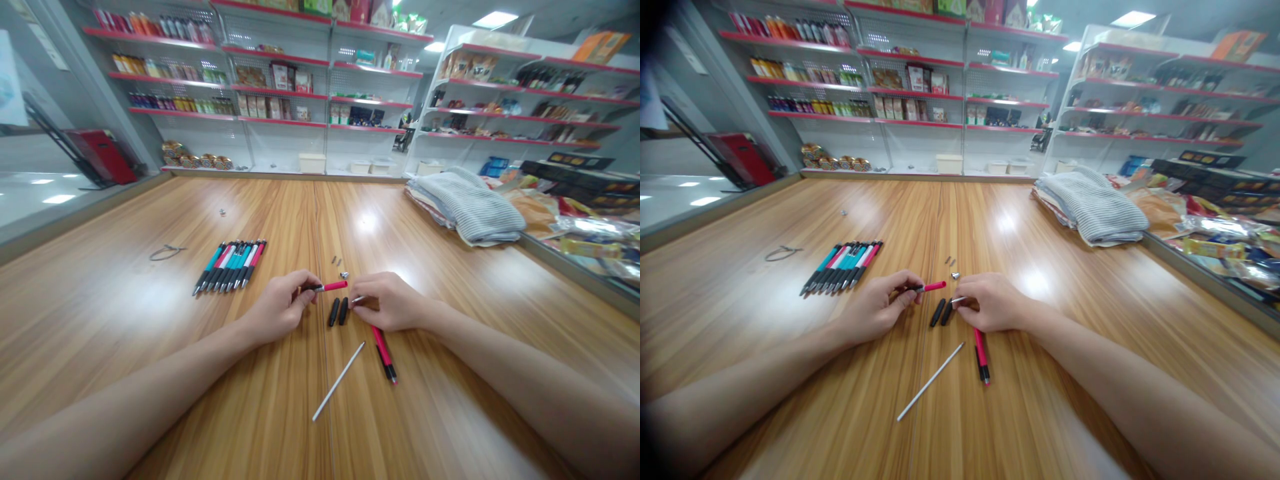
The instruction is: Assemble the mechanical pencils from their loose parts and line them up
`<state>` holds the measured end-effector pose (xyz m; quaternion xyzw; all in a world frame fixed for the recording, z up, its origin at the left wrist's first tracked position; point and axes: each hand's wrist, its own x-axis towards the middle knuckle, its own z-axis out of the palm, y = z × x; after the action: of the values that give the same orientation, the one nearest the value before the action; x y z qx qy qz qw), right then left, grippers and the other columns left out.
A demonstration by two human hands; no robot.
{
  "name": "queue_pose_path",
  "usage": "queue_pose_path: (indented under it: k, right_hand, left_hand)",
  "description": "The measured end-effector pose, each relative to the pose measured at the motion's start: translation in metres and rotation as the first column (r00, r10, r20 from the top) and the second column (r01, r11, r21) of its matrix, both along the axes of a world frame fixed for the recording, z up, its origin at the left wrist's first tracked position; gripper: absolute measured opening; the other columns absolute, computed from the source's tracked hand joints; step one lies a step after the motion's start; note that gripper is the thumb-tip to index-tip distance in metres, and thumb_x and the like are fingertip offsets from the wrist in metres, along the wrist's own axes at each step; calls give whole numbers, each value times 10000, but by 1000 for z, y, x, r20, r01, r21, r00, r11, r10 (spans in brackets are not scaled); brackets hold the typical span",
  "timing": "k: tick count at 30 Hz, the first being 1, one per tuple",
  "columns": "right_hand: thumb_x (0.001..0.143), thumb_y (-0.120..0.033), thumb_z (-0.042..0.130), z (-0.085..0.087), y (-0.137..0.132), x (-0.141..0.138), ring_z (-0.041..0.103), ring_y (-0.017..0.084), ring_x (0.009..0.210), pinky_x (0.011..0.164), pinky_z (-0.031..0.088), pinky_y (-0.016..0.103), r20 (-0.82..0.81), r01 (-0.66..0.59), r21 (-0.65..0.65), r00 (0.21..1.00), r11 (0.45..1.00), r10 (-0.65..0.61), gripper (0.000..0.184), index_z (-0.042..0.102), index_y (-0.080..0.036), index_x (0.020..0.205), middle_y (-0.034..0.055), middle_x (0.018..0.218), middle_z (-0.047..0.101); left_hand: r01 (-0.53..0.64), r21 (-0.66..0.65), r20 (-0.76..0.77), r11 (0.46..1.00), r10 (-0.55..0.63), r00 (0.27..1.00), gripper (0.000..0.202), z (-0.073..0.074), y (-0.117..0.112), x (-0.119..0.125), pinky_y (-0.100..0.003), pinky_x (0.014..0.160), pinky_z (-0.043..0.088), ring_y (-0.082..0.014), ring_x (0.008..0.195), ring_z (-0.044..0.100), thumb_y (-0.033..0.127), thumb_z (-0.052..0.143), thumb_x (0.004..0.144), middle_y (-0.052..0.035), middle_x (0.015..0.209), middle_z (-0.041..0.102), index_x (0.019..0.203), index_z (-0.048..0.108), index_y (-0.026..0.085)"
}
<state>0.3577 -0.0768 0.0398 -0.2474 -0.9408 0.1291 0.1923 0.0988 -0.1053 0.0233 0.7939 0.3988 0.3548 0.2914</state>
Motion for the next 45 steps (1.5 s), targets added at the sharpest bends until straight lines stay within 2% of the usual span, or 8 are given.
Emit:
queue_pose_path:
  k: [3,7,12,22,31,36,41,45]
  right_hand:
    - [798,-163,608,-1,3,1,583,116,700,632,429,220,-75,42,-16,996,999,-43,87,641,-159,878,27,786,650]
    - [813,-178,619,2,1,-3,481,71,600,523,353,192,-306,94,-40,947,995,-102,67,604,-148,871,25,808,633]
    - [812,-177,641,6,-4,-7,402,54,553,472,297,191,-458,149,21,881,989,-123,72,587,-150,851,8,778,602]
    - [844,-126,589,-1,1,-1,594,128,779,664,465,251,-339,46,183,940,982,19,110,590,-172,944,53,883,651]
    - [861,-77,540,-1,0,-1,621,131,820,712,495,260,-320,14,220,946,975,59,169,576,-186,984,49,916,660]
    - [883,-128,569,3,-3,-8,606,132,801,700,495,264,-349,11,223,935,975,69,126,598,-175,997,57,894,645]
    - [962,-208,451,7,-9,-12,593,158,816,695,499,301,-516,170,183,855,968,-52,209,619,-151,1073,84,882,619]
    - [985,-226,387,4,-11,-11,575,189,844,709,490,347,-685,347,148,712,926,-157,280,643,-167,889,87,837,591]
  left_hand:
    - [-5,3,1,1000,5,1000,140,0,0,0,-255,709,467,-137,776,605,203,468,927,-35,846,643,1006,577,163]
    - [-35,15,-39,999,35,999,157,1,-1,1,-257,705,462,-138,767,597,193,476,919,-32,843,643,1026,588,167]
    - [-59,67,-95,996,65,993,177,2,-2,1,-260,704,450,-140,763,581,183,491,904,-32,857,635,1042,602,171]
    - [-58,156,-157,986,82,984,218,5,-2,0,-263,684,426,-145,750,563,191,484,908,-43,856,634,1060,641,179]
    - [-34,165,-149,986,59,987,229,3,0,0,-269,728,442,-153,799,579,158,484,892,-42,877,641,1041,654,194]
    - [-25,131,-117,991,41,992,225,3,0,0,-269,744,450,-149,815,584,149,487,892,-40,888,641,1037,653,191]
    - [-15,50,-45,999,17,999,199,-2,2,-1,-265,722,463,-147,783,591,199,469,920,-41,851,639,1037,628,177]
    - [-4,-3,1,1000,4,1000,179,-4,2,-1,-264,721,466,-148,786,600,221,462,934,-38,840,643,1018,612,170]
